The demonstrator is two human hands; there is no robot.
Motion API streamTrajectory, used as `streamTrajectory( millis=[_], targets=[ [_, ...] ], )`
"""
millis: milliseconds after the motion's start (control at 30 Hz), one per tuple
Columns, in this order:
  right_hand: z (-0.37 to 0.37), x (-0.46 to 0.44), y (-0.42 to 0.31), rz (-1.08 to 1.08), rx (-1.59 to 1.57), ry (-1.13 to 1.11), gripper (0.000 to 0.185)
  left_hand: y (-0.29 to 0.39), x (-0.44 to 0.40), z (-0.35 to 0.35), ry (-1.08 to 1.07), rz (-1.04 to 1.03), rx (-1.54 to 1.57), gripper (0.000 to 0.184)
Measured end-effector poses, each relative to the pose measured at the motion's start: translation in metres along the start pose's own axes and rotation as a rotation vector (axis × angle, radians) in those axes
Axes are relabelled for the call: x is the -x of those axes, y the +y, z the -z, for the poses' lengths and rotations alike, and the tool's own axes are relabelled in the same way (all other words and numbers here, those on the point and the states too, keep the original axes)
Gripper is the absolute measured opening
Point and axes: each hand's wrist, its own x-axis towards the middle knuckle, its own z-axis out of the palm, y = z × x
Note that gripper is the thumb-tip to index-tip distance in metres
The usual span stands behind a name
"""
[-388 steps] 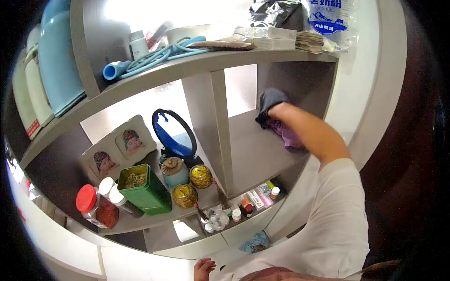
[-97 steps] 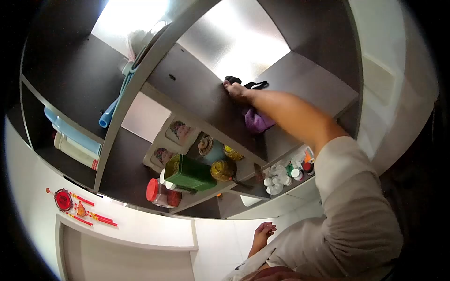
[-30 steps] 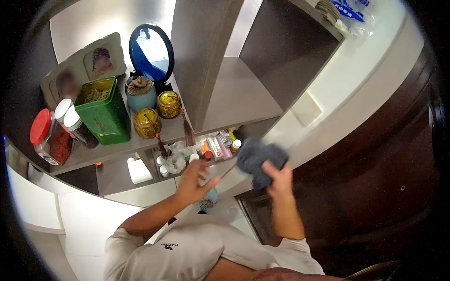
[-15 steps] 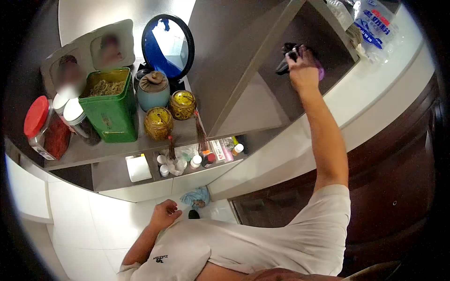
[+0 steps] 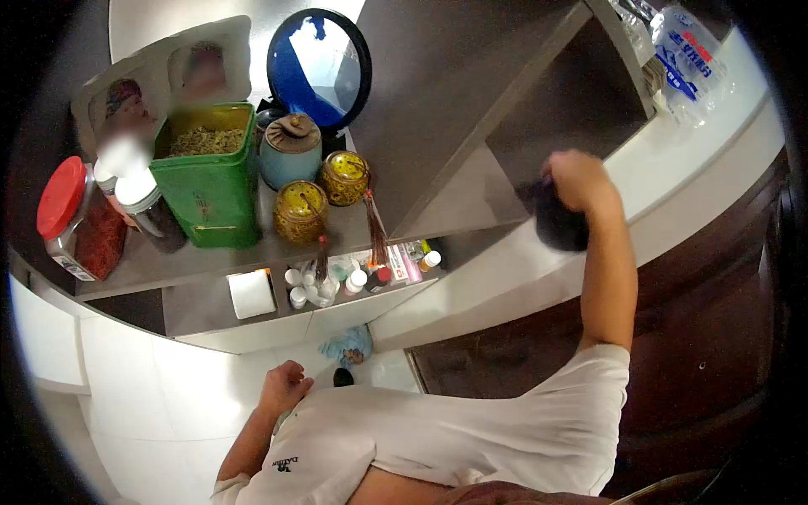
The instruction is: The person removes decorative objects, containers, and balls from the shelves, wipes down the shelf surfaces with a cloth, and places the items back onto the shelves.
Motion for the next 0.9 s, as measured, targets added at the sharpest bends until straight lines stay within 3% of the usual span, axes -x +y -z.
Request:
streamTrajectory(
  millis=[67,133,200,267,333,367,433,500,567,600,667,767,900],
  targets=[
    [-0.002,-0.024,0.008,0.102,-0.114,0.348,0.041,0.001,-0.004,-0.003,-0.002,-0.002,0.017,0.030],
    [0.002,-0.046,-0.015,0.026,-0.261,0.361,0.052,0.004,-0.008,-0.008,-0.006,0.008,0.021,0.030],
    [-0.056,-0.079,-0.021,0.097,-0.350,0.464,0.059,0.002,-0.010,-0.013,-0.040,0.013,0.075,0.031],
    [-0.123,-0.091,-0.030,0.150,-0.345,0.367,0.061,0.005,-0.011,-0.016,-0.060,0.000,0.072,0.031],
    [-0.143,-0.067,-0.046,0.067,-0.548,0.381,0.062,0.011,-0.010,-0.013,-0.072,-0.026,0.003,0.031],
    [-0.132,-0.046,-0.045,0.025,-0.634,0.292,0.062,0.012,-0.008,-0.010,-0.077,0.002,-0.036,0.031],
    [-0.123,0.005,-0.049,0.088,-0.793,0.329,0.064,0.015,-0.009,-0.008,-0.076,0.043,-0.099,0.031],
    [-0.096,0.062,-0.054,0.164,-0.887,0.100,0.064,0.001,-0.009,-0.009,-0.086,0.012,-0.103,0.031],
    [-0.064,0.106,-0.049,0.589,-1.062,-0.067,0.069,-0.007,-0.013,-0.010,-0.081,-0.039,-0.124,0.031],
    [-0.061,0.118,-0.050,0.613,-1.022,-0.188,0.070,-0.005,-0.016,-0.011,-0.097,-0.040,-0.101,0.031],
    [-0.051,0.122,-0.057,0.678,-0.912,0.139,0.065,0.000,-0.019,-0.007,-0.131,-0.035,-0.066,0.032],
    [-0.028,0.097,-0.042,0.329,-0.817,0.408,0.069,0.014,-0.026,-0.002,-0.109,-0.105,-0.111,0.033],
    [-0.026,-0.006,-0.011,-0.055,-0.432,1.081,0.059,0.013,-0.027,-0.004,-0.046,-0.102,-0.136,0.033]
  ],
)
